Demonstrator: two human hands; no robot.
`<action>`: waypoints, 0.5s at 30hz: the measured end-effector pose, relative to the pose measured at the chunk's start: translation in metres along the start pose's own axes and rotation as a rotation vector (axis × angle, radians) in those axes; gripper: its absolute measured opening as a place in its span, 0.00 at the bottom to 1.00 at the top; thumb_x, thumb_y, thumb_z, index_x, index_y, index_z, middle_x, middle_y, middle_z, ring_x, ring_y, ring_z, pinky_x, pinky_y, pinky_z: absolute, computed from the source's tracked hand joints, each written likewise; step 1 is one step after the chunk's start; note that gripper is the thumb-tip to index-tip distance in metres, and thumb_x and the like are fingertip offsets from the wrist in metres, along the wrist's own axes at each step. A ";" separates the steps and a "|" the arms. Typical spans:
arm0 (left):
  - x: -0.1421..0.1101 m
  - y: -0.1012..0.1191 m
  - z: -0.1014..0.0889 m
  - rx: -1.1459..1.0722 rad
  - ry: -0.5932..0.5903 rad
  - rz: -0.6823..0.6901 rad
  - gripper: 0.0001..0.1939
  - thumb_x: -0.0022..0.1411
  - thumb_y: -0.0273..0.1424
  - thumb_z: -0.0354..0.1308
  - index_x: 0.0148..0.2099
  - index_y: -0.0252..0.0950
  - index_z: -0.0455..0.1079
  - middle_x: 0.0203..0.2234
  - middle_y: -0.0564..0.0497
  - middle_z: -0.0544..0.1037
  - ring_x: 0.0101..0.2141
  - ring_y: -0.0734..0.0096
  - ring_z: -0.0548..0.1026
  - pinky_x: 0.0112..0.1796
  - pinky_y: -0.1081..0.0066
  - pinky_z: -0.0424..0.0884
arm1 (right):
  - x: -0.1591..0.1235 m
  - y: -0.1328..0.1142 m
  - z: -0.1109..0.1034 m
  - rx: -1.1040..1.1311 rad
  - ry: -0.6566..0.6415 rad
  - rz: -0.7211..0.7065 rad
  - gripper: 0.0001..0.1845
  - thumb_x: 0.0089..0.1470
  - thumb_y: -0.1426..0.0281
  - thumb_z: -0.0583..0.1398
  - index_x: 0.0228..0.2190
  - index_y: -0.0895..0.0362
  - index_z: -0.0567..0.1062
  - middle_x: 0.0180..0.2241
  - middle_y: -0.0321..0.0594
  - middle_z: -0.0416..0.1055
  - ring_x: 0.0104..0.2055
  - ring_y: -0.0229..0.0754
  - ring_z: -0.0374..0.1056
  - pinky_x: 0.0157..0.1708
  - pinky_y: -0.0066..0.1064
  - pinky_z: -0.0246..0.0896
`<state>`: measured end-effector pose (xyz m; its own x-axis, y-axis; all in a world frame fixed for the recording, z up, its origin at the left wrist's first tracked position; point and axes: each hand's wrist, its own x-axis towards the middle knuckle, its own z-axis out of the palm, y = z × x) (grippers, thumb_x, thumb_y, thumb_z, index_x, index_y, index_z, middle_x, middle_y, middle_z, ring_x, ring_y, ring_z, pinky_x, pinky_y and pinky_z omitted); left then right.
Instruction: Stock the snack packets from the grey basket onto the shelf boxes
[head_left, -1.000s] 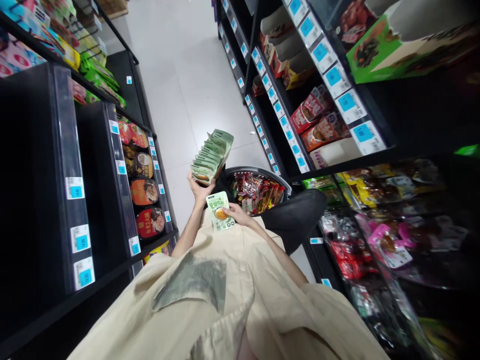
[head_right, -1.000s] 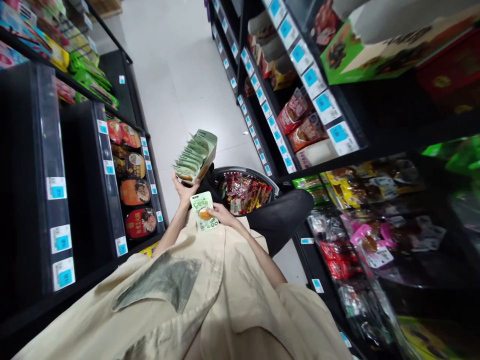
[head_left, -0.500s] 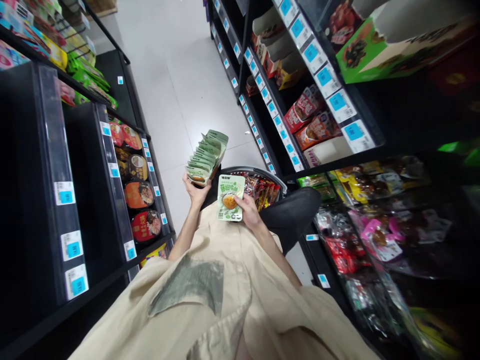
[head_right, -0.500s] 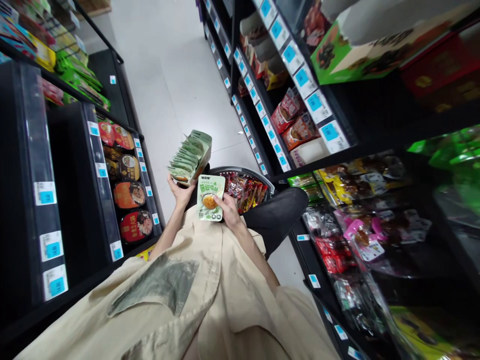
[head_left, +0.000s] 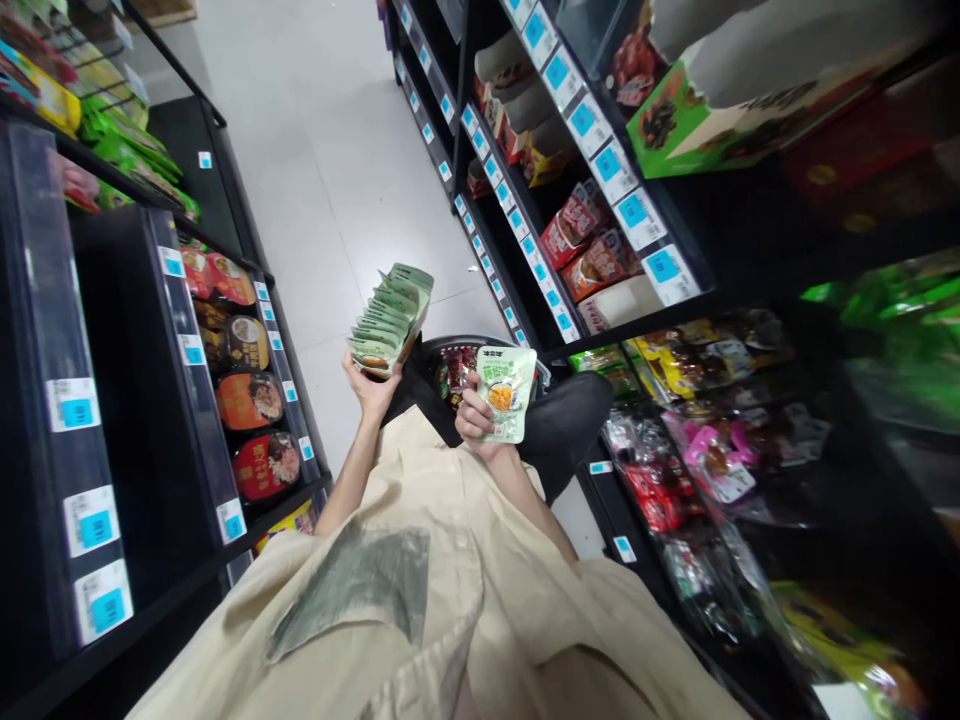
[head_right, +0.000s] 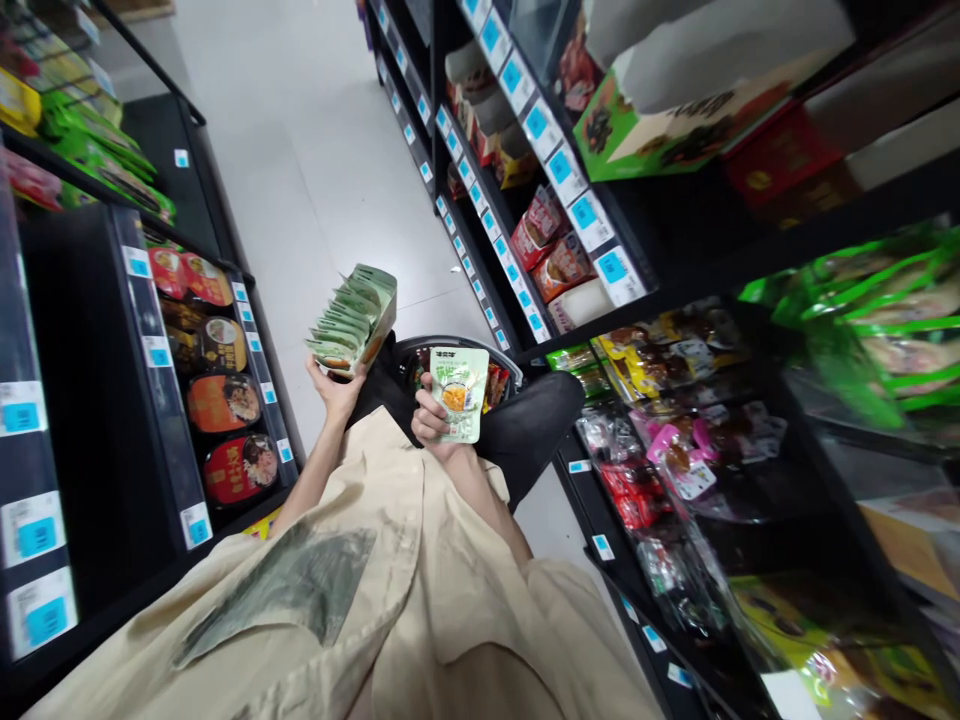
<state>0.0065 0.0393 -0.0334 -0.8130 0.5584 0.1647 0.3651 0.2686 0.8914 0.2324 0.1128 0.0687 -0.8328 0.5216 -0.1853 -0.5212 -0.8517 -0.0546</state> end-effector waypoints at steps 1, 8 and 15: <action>0.000 0.000 0.000 -0.006 0.020 0.017 0.54 0.49 0.37 0.74 0.71 0.38 0.50 0.63 0.39 0.63 0.63 0.56 0.67 0.61 0.61 0.71 | 0.000 0.000 -0.002 0.037 -0.018 0.001 0.09 0.68 0.65 0.58 0.46 0.53 0.76 0.16 0.17 0.50 0.10 0.26 0.28 0.09 0.18 0.31; 0.001 0.002 0.001 -0.005 0.081 0.089 0.51 0.49 0.39 0.76 0.69 0.39 0.54 0.61 0.41 0.67 0.60 0.57 0.71 0.56 0.62 0.76 | -0.002 0.003 -0.004 0.009 0.030 0.009 0.13 0.67 0.65 0.59 0.50 0.54 0.74 0.15 0.15 0.45 0.10 0.25 0.29 0.09 0.16 0.31; 0.001 0.000 0.002 -0.012 0.086 0.093 0.51 0.48 0.39 0.76 0.69 0.42 0.55 0.60 0.41 0.67 0.61 0.54 0.71 0.58 0.57 0.75 | -0.002 0.003 -0.003 -0.234 0.059 -0.022 0.14 0.62 0.54 0.61 0.40 0.52 0.75 0.14 0.17 0.46 0.10 0.28 0.29 0.12 0.20 0.40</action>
<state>0.0064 0.0413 -0.0342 -0.8123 0.5107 0.2818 0.4355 0.2095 0.8755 0.2327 0.1091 0.0656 -0.8059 0.5420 -0.2384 -0.4760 -0.8325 -0.2835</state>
